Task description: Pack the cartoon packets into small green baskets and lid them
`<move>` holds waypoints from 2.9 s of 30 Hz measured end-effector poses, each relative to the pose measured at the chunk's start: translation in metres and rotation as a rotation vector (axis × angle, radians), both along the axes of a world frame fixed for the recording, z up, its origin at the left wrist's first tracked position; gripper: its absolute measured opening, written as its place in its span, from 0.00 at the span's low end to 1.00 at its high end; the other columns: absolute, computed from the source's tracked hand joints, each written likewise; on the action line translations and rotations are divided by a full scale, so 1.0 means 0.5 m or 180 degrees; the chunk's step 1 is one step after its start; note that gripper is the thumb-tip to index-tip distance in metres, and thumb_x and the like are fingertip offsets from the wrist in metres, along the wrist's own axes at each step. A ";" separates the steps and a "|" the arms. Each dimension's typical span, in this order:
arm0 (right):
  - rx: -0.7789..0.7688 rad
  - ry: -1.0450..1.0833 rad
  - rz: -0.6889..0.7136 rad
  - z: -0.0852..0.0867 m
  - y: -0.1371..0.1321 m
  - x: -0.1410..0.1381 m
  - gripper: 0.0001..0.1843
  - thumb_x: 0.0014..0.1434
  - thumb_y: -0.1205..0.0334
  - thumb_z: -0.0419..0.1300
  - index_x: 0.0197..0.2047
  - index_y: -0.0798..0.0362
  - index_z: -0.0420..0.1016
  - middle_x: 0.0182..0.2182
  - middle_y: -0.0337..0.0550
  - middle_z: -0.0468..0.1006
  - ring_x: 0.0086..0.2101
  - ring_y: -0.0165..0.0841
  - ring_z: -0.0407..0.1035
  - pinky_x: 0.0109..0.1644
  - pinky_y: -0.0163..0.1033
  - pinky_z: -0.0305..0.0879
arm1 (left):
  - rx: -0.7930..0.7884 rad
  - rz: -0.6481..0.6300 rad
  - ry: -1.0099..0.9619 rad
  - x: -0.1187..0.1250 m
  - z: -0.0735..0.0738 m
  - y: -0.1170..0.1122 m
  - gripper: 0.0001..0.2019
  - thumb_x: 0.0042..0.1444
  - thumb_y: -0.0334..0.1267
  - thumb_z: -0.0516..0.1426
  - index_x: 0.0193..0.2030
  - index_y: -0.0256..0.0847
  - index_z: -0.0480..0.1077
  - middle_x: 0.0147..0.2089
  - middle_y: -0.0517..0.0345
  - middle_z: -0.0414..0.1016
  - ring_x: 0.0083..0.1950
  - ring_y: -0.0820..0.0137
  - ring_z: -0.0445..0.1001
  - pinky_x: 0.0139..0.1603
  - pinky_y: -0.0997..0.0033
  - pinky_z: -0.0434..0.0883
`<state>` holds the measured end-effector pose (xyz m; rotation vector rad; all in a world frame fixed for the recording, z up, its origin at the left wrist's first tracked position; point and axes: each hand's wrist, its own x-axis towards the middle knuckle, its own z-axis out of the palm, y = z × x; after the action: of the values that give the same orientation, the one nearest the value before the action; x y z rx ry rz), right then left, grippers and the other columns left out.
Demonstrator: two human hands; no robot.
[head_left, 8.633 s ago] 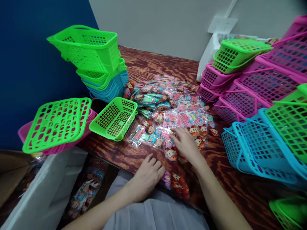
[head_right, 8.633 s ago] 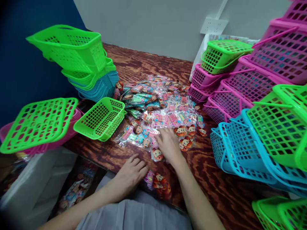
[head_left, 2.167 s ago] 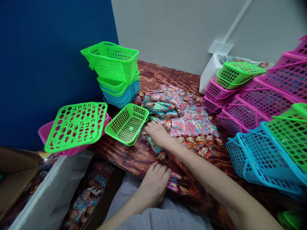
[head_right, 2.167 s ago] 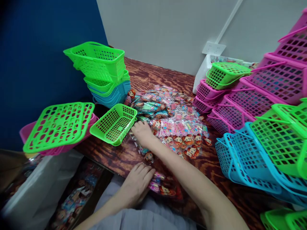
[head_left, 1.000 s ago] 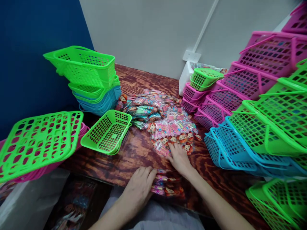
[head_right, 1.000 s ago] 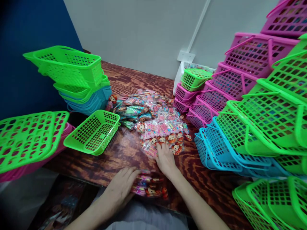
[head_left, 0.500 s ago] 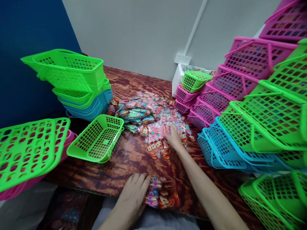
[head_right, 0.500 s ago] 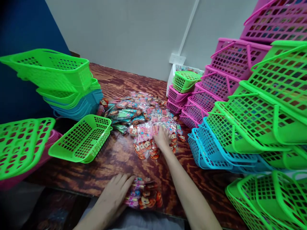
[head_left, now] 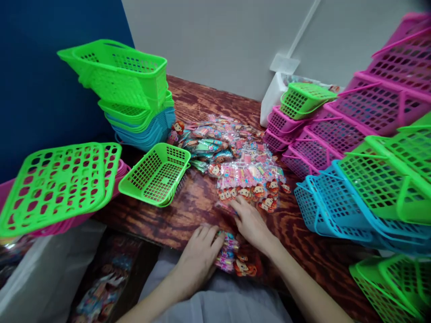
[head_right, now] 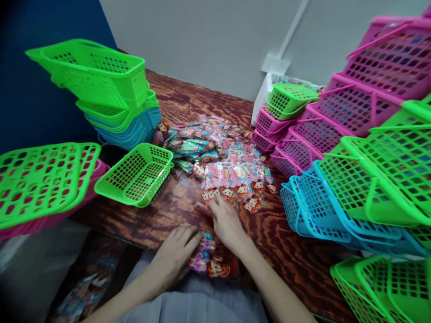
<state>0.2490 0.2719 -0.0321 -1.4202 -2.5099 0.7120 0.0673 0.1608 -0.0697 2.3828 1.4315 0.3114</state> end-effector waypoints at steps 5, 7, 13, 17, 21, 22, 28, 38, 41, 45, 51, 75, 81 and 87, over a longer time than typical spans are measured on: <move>-0.0511 0.0426 0.0077 -0.030 -0.077 0.018 0.36 0.56 0.78 0.49 0.67 0.48 0.58 0.59 0.49 0.67 0.59 0.37 0.64 0.63 0.47 0.61 | 0.0455 0.0206 -0.0231 -0.006 0.000 -0.015 0.28 0.51 0.30 0.61 0.61 0.42 0.64 0.75 0.41 0.40 0.76 0.46 0.36 0.71 0.39 0.47; -0.0646 0.0566 -0.0030 -0.039 -0.086 0.032 0.39 0.55 0.76 0.51 0.69 0.48 0.55 0.59 0.49 0.68 0.59 0.38 0.64 0.65 0.50 0.59 | 0.0504 0.0253 -0.0268 -0.008 0.003 -0.018 0.29 0.50 0.29 0.62 0.59 0.43 0.65 0.77 0.43 0.28 0.76 0.44 0.31 0.71 0.37 0.45; -0.1109 0.0909 -0.0256 -0.050 -0.090 0.058 0.38 0.54 0.73 0.55 0.68 0.47 0.58 0.50 0.45 0.75 0.51 0.36 0.70 0.61 0.49 0.63 | 0.0493 0.0185 -0.0163 -0.011 0.009 -0.021 0.29 0.51 0.32 0.63 0.61 0.44 0.64 0.77 0.46 0.17 0.76 0.42 0.29 0.70 0.35 0.44; -0.0934 0.0913 -0.0294 -0.040 -0.102 0.039 0.35 0.54 0.74 0.54 0.65 0.48 0.61 0.53 0.46 0.74 0.53 0.37 0.68 0.62 0.49 0.61 | 0.0597 0.0103 0.0010 -0.006 0.010 -0.015 0.33 0.54 0.30 0.58 0.67 0.37 0.57 0.77 0.37 0.23 0.76 0.43 0.29 0.71 0.35 0.41; -0.0828 0.0654 0.0001 -0.007 -0.096 0.020 0.19 0.54 0.75 0.52 0.46 0.53 0.76 0.44 0.47 0.79 0.46 0.38 0.71 0.53 0.44 0.65 | 0.0693 -0.0106 0.0281 0.004 0.015 0.007 0.40 0.56 0.27 0.53 0.74 0.38 0.42 0.75 0.36 0.44 0.75 0.48 0.43 0.70 0.33 0.35; -0.1017 0.0637 0.0171 0.000 -0.084 0.022 0.14 0.56 0.72 0.53 0.41 0.53 0.77 0.40 0.45 0.80 0.42 0.38 0.72 0.49 0.41 0.66 | 0.0624 -0.0173 0.0367 0.006 0.017 0.013 0.40 0.57 0.27 0.51 0.75 0.37 0.40 0.72 0.38 0.53 0.72 0.51 0.51 0.70 0.34 0.34; -0.1021 0.0879 -0.0526 -0.008 0.085 0.058 0.16 0.63 0.53 0.55 0.39 0.53 0.79 0.36 0.44 0.81 0.39 0.39 0.72 0.47 0.41 0.66 | 0.0080 -0.0330 0.0501 0.010 0.018 0.033 0.26 0.61 0.33 0.50 0.66 0.32 0.60 0.57 0.44 0.71 0.57 0.56 0.66 0.69 0.45 0.52; 0.1005 -0.0146 -0.1659 -0.083 0.169 0.019 0.37 0.57 0.61 0.60 0.67 0.57 0.54 0.59 0.60 0.66 0.59 0.50 0.58 0.61 0.55 0.54 | -0.0021 -0.0104 0.0343 0.009 -0.005 0.020 0.32 0.55 0.32 0.53 0.68 0.35 0.57 0.63 0.42 0.66 0.61 0.54 0.63 0.65 0.51 0.58; 0.0949 -0.0150 -0.1412 -0.083 0.148 0.042 0.34 0.56 0.65 0.61 0.65 0.52 0.60 0.54 0.54 0.68 0.55 0.46 0.62 0.59 0.49 0.59 | 0.0188 -0.0085 0.0364 0.008 -0.016 0.014 0.32 0.57 0.29 0.50 0.70 0.33 0.54 0.64 0.41 0.66 0.62 0.56 0.64 0.64 0.53 0.58; 0.0694 -0.0400 -0.1383 -0.083 0.136 0.053 0.37 0.53 0.63 0.66 0.65 0.49 0.62 0.49 0.51 0.69 0.52 0.46 0.64 0.56 0.47 0.61 | 0.0267 -0.0097 0.0477 0.010 -0.012 0.018 0.30 0.58 0.27 0.48 0.69 0.33 0.56 0.62 0.41 0.68 0.60 0.56 0.66 0.62 0.55 0.60; 0.0460 -0.0071 -0.1486 -0.101 0.131 0.057 0.21 0.53 0.63 0.63 0.51 0.52 0.68 0.43 0.45 0.73 0.45 0.41 0.67 0.50 0.43 0.63 | 0.0055 -0.0228 0.0579 0.010 0.012 0.026 0.27 0.59 0.28 0.49 0.67 0.33 0.59 0.60 0.42 0.68 0.58 0.56 0.66 0.62 0.52 0.61; -0.0252 -0.0543 0.0160 0.004 -0.075 0.024 0.14 0.66 0.71 0.48 0.45 0.51 0.74 0.41 0.46 0.80 0.44 0.38 0.74 0.46 0.39 0.62 | 0.0500 -0.0054 0.0050 -0.020 0.021 -0.004 0.26 0.55 0.31 0.58 0.62 0.38 0.63 0.72 0.39 0.52 0.76 0.48 0.37 0.72 0.38 0.40; -0.0172 -0.0598 0.0329 0.005 -0.089 0.012 0.13 0.64 0.73 0.50 0.40 0.53 0.74 0.37 0.46 0.79 0.40 0.37 0.73 0.44 0.38 0.61 | 0.0552 -0.0326 0.0332 -0.015 0.043 0.023 0.13 0.60 0.33 0.55 0.52 0.38 0.67 0.77 0.38 0.34 0.76 0.46 0.29 0.71 0.33 0.33; -0.1308 0.0180 0.0602 0.022 0.020 0.035 0.10 0.63 0.56 0.58 0.37 0.51 0.78 0.32 0.39 0.80 0.34 0.34 0.73 0.39 0.35 0.63 | 0.0173 -0.0655 0.0372 -0.013 0.049 0.045 0.20 0.58 0.32 0.53 0.58 0.38 0.63 0.63 0.42 0.64 0.68 0.55 0.58 0.74 0.42 0.40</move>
<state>0.2664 0.2821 -0.0213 -1.2536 -2.5770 1.3475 0.0606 0.1834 -0.0452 2.6040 1.2247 0.1629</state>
